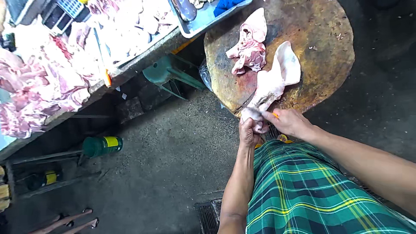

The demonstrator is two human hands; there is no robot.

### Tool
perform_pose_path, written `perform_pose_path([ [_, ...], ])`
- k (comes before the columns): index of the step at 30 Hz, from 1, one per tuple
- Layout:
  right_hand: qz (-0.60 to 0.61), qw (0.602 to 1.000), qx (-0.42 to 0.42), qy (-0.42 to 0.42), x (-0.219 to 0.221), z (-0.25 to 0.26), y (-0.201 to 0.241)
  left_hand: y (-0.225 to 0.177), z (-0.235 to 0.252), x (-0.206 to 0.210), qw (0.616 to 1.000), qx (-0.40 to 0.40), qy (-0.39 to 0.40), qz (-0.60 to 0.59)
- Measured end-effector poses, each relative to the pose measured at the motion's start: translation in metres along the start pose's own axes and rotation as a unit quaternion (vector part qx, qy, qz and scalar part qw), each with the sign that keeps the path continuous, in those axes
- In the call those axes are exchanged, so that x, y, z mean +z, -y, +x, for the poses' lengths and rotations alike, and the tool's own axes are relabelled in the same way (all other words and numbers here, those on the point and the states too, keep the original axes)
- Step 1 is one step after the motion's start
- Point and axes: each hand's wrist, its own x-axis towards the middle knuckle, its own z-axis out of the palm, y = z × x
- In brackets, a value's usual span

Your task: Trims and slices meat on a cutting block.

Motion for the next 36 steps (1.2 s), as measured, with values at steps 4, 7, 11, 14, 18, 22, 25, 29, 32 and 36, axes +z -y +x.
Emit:
perform_pose_path([
  [4,0.012,1.000,-0.005,0.020,-0.004,0.002,0.006,0.000,0.003,-0.002,1.000,-0.007,-0.010,0.005],
  [7,0.029,1.000,-0.002,0.008,0.001,0.004,0.002,-0.001,0.001,-0.004,1.000,-0.004,0.009,0.008],
  [11,0.011,1.000,-0.013,0.013,0.000,0.002,0.011,-0.003,0.003,-0.006,1.000,-0.004,0.011,0.002],
  [14,0.006,0.999,0.034,0.007,-0.005,0.014,-0.002,-0.007,0.001,-0.009,1.000,-0.010,0.010,0.009],
  [18,0.021,1.000,0.009,0.002,-0.006,0.005,0.004,-0.010,0.004,-0.009,0.999,-0.002,-0.009,0.030],
  [22,0.022,0.999,0.029,0.000,-0.001,0.013,-0.008,-0.009,0.007,0.001,0.993,0.005,-0.082,0.085],
  [25,0.037,0.996,0.079,-0.008,-0.016,0.016,-0.010,-0.007,0.004,0.001,0.982,0.032,-0.154,0.106],
  [29,0.012,1.000,0.019,-0.005,-0.011,-0.001,0.003,-0.006,0.006,-0.006,0.984,0.029,-0.144,0.097],
  [32,-0.002,0.999,0.000,0.036,0.002,-0.001,0.011,-0.009,0.004,-0.005,0.991,0.027,-0.105,0.084],
  [36,0.010,0.999,0.034,0.026,0.000,0.009,0.001,-0.012,0.001,-0.007,0.992,0.008,-0.082,0.093],
])
